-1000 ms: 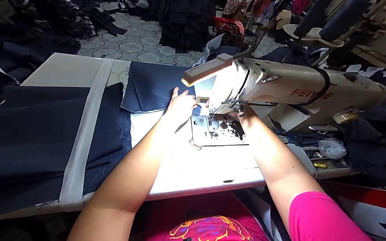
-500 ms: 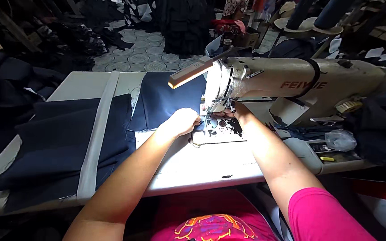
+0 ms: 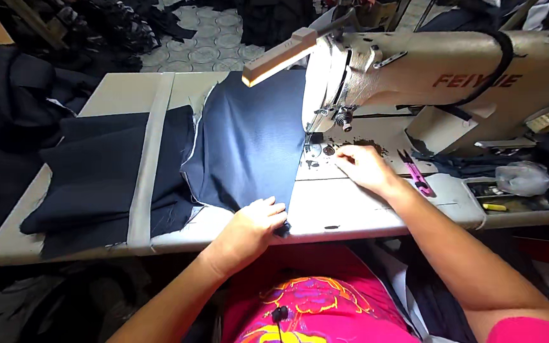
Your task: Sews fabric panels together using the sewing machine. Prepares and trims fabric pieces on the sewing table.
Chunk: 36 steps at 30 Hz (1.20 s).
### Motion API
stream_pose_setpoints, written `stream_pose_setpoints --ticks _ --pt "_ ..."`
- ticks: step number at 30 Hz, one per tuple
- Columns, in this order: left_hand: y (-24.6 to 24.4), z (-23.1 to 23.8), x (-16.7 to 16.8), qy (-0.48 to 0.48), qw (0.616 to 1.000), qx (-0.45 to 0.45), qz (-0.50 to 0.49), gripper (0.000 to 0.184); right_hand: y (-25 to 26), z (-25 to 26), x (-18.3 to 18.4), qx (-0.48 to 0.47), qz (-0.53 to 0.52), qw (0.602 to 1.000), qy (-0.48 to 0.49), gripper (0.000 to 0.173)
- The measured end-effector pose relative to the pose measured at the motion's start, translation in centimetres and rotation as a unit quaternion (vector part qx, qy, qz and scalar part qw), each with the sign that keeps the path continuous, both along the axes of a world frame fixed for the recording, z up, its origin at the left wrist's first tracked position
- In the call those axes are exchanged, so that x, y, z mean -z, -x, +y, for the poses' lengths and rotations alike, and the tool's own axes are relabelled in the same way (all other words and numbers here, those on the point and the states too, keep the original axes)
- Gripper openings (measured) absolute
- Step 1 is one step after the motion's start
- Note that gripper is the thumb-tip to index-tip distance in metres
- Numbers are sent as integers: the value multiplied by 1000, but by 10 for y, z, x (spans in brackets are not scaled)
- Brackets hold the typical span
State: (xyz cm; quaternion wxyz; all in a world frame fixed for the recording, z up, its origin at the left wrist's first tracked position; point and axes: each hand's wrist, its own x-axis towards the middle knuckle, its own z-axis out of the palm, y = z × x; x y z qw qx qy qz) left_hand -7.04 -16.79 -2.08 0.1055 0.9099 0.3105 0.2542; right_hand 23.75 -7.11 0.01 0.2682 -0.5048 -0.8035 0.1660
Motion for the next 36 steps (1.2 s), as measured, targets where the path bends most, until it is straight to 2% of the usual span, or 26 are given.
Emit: stream_pose_setpoints --ticks 3,5,7,9,11,13,15,17,22,24,25,28,29,31,33,34,36 --pt "4 -21 3 4 997 -39 -60 27 19 -32 14 -42 3 993 -110 17" --pt "6 -30 -4 20 990 -54 -126 26 31 -37 22 -72 -15 985 -159 31" --pt "9 -36 -12 38 973 -76 -215 25 44 -33 20 -102 -22 983 -154 49" --pt "10 -38 -18 52 940 -144 -305 24 56 -21 17 -115 -16 984 -136 56" --pt "12 -38 -23 97 884 -210 -407 21 65 -8 18 -116 3 986 -116 49" --pt "15 -36 -28 162 811 -242 -508 23 73 0 17 -111 30 988 -103 43" --pt "17 -36 -33 208 751 -265 -568 24 80 0 14 -98 45 990 -88 41" --pt "20 -36 -33 228 723 -280 -589 25 84 -5 9 -81 47 994 -65 36" --pt "23 -38 -32 237 708 -286 -601 27 85 -9 11 -52 57 993 -86 32" --pt "22 -42 -30 223 723 -281 -591 27 83 -10 14 -61 42 992 -101 31" --pt "22 -45 -29 207 750 -267 -569 26 82 -11 17 -67 33 990 -124 31" --pt "27 -54 -35 148 892 -133 -406 24 80 -15 20 -87 6 979 -185 18" --pt "28 -49 -44 143 924 -61 -349 33 79 -15 21 -99 -5 974 -202 13" --pt "26 -22 -60 92 962 31 -256 43 78 -18 25 -122 -33 970 -206 12" --pt "22 27 -63 -4 986 39 -159 42 77 -22 30 -131 -47 967 -211 13" --pt "22 53 -59 -8 996 11 -83 42 76 -24 33 -130 -49 965 -223 13" --pt "19 89 -43 65 991 -71 91 56 72 -28 32 -121 -59 962 -238 13"
